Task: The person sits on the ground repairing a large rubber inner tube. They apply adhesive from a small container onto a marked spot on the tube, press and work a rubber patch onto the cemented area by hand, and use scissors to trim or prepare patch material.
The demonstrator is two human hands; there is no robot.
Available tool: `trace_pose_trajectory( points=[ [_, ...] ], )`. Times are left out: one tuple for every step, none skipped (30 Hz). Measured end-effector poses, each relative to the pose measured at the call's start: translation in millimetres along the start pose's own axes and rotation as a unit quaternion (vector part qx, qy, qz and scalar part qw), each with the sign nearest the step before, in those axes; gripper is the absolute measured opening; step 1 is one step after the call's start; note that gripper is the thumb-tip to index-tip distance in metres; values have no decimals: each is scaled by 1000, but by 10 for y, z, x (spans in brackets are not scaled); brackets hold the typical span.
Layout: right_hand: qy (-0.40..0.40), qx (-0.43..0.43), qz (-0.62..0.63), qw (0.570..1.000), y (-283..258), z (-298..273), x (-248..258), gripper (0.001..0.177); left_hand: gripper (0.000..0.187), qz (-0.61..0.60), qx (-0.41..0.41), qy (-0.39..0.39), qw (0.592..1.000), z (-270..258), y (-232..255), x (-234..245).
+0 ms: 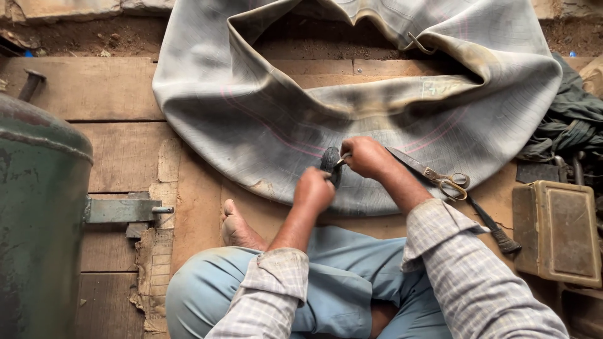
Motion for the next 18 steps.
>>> trace_pose_trajectory(
  points=[
    [-2,1,-2,1000,20,-41,-18,12,44,-3,2,1,1000,2,26,65],
    [21,20,6,1000,7,-72,28,10,30,-15,36,31,999,17,-8,194],
    [43,39,14,998,-1,-103,76,9,19,-28,70,60,995,27,-41,320],
    [44,39,13,998,-26,-134,81,9,19,-29,70,61,995,35,21,396],
    [63,65,10,996,-93,-172,122,9,25,-47,43,91,994,47,131,522],
    [81,86,10,993,-145,-247,131,10,33,-64,17,116,991,24,230,620],
    [79,84,11,993,-203,-264,150,10,33,-65,17,113,991,65,246,614],
    [71,56,14,996,-214,-263,167,11,39,-79,-22,112,990,119,341,625],
    [63,29,17,997,-225,-267,185,12,44,-94,-60,111,988,166,439,638],
    [64,27,17,997,-234,-264,204,12,44,-94,-62,109,988,262,379,560],
    [82,33,18,996,-263,-268,258,17,33,-84,-61,96,990,362,321,461],
    [102,40,16,994,-283,-263,335,21,21,-76,-63,84,992,483,281,364],
    [104,39,14,994,-197,-273,438,21,21,-78,-66,84,991,560,256,390],
    [151,59,51,986,-133,-349,615,27,21,-108,-66,79,989,601,217,374],
    [196,79,87,973,-65,-435,789,32,24,-138,-65,75,985,641,172,358],
    [195,77,84,974,65,-564,876,32,24,-142,-65,73,985,645,200,388],
    [176,-9,45,983,335,-667,921,30,22,-167,-29,26,985,656,167,324],
    [158,-92,6,983,581,-760,987,29,21,-191,6,-17,981,678,128,303]
  ],
)
Point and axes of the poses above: each hand's wrist, its own z-axis towards the middle knuckle, its own x-axis out of the back of the hand, y = z × x, the point moved 10 cm from there along z, towards the middle knuckle, and after that the axes turned 2 degrees about -x, right-handed, at the moved point
